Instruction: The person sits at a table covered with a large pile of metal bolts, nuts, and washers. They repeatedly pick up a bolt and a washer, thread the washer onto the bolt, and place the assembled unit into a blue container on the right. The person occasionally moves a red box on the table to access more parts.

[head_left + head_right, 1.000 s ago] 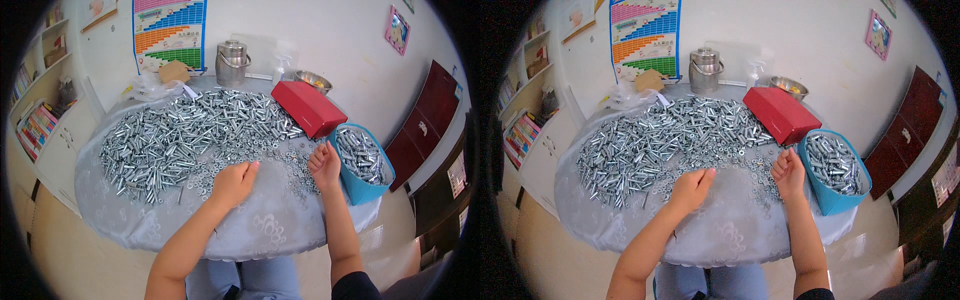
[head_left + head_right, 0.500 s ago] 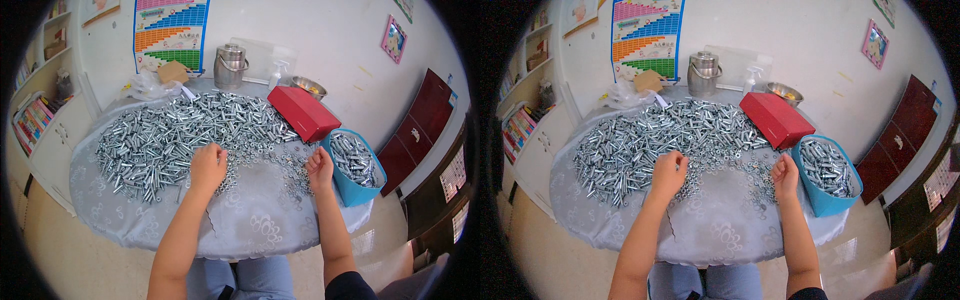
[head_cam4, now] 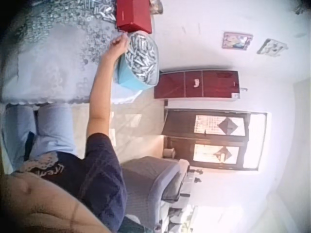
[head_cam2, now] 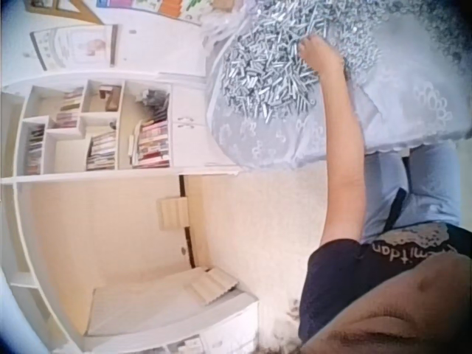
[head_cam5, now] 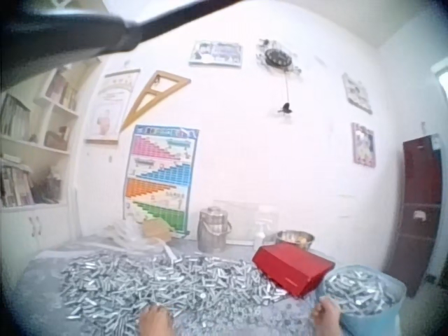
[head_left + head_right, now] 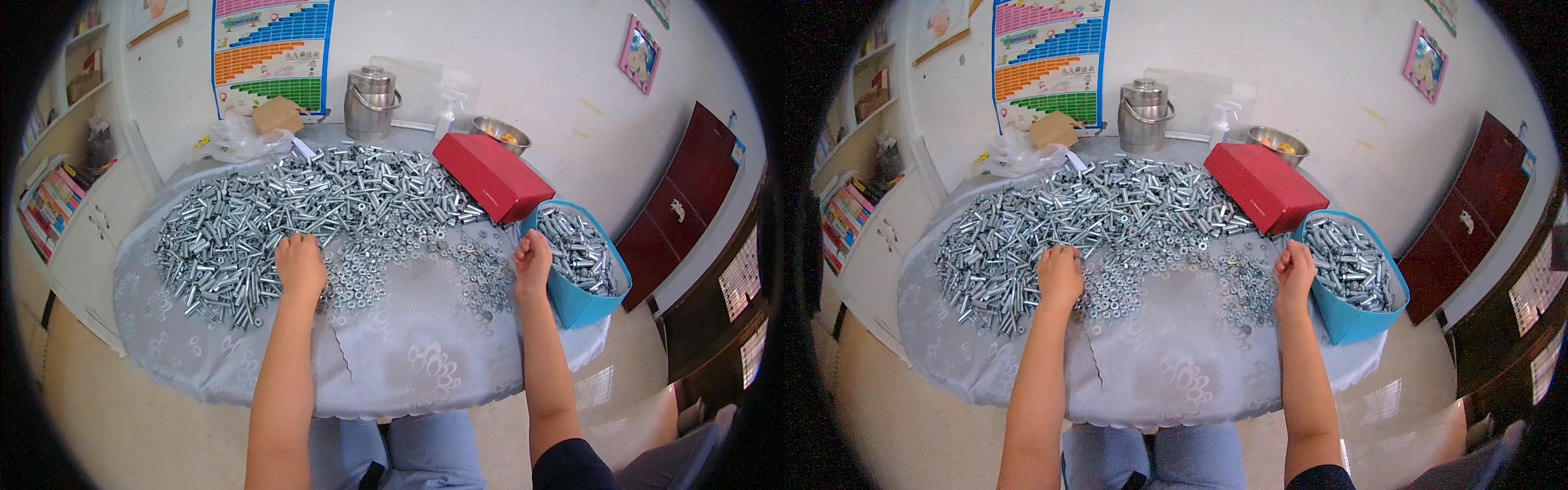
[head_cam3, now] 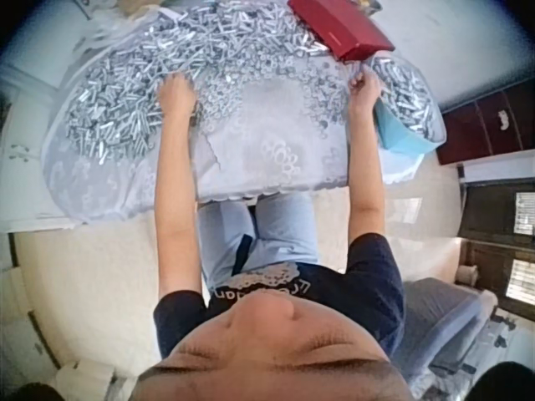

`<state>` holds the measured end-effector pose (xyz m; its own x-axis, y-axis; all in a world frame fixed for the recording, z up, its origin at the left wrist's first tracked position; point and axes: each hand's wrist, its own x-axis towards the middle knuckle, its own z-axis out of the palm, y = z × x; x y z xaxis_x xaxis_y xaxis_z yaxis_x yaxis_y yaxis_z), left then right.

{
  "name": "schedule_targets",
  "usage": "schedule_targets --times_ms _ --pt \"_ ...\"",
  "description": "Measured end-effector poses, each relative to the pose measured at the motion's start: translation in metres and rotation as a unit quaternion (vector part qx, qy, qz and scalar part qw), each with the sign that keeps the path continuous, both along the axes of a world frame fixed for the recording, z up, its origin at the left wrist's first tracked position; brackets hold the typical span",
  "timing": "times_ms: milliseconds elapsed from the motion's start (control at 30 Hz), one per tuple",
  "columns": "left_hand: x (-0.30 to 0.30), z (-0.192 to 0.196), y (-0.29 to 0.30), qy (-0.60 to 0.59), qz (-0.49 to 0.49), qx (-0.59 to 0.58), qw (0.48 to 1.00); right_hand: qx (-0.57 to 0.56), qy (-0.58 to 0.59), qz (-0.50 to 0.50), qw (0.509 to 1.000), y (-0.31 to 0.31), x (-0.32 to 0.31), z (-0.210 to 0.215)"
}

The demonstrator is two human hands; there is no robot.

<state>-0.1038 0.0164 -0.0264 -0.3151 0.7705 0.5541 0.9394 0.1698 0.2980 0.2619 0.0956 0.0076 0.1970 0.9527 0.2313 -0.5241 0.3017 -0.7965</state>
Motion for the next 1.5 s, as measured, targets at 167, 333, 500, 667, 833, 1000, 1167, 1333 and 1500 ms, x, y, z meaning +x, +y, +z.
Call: schedule_targets --times_ms 167,333,500,667,833,1000,1167,1333,1500 --pt "0.003 0.005 -0.005 0.007 0.004 -0.063 0.998 -0.008 -0.051 0.017 0.999 -0.005 -0.009 0.004" --pt "0.004 0.004 -0.005 0.023 -0.001 -0.073 0.997 -0.001 -0.093 0.017 0.995 -0.008 -0.013 0.002" --pt "0.004 -0.001 -0.001 0.012 -0.019 -0.051 0.998 -0.001 -0.108 0.023 0.994 -0.010 -0.016 0.000" --pt "0.006 0.002 -0.002 0.025 -0.038 -0.041 0.998 -0.011 -0.115 0.037 0.993 -0.008 -0.016 0.000" --pt "0.008 0.001 0.000 0.026 -0.022 -0.041 0.999 -0.006 -0.099 0.052 0.994 -0.009 -0.017 -0.002" --pt "0.001 -0.001 0.003 -0.018 -0.016 -0.014 1.000 -0.015 -0.090 0.061 0.994 -0.012 -0.021 0.001" --pt "-0.004 0.000 0.006 -0.066 -0.003 0.023 0.998 -0.015 -0.115 0.059 0.992 -0.010 -0.023 -0.002" --pt "0.000 0.016 0.003 -0.111 -0.045 0.179 0.976 -0.025 -0.176 0.058 0.982 -0.012 -0.028 -0.004" --pt "0.007 0.027 0.005 -0.248 -0.113 0.280 0.920 -0.076 -0.259 0.066 0.961 -0.009 -0.034 -0.005"
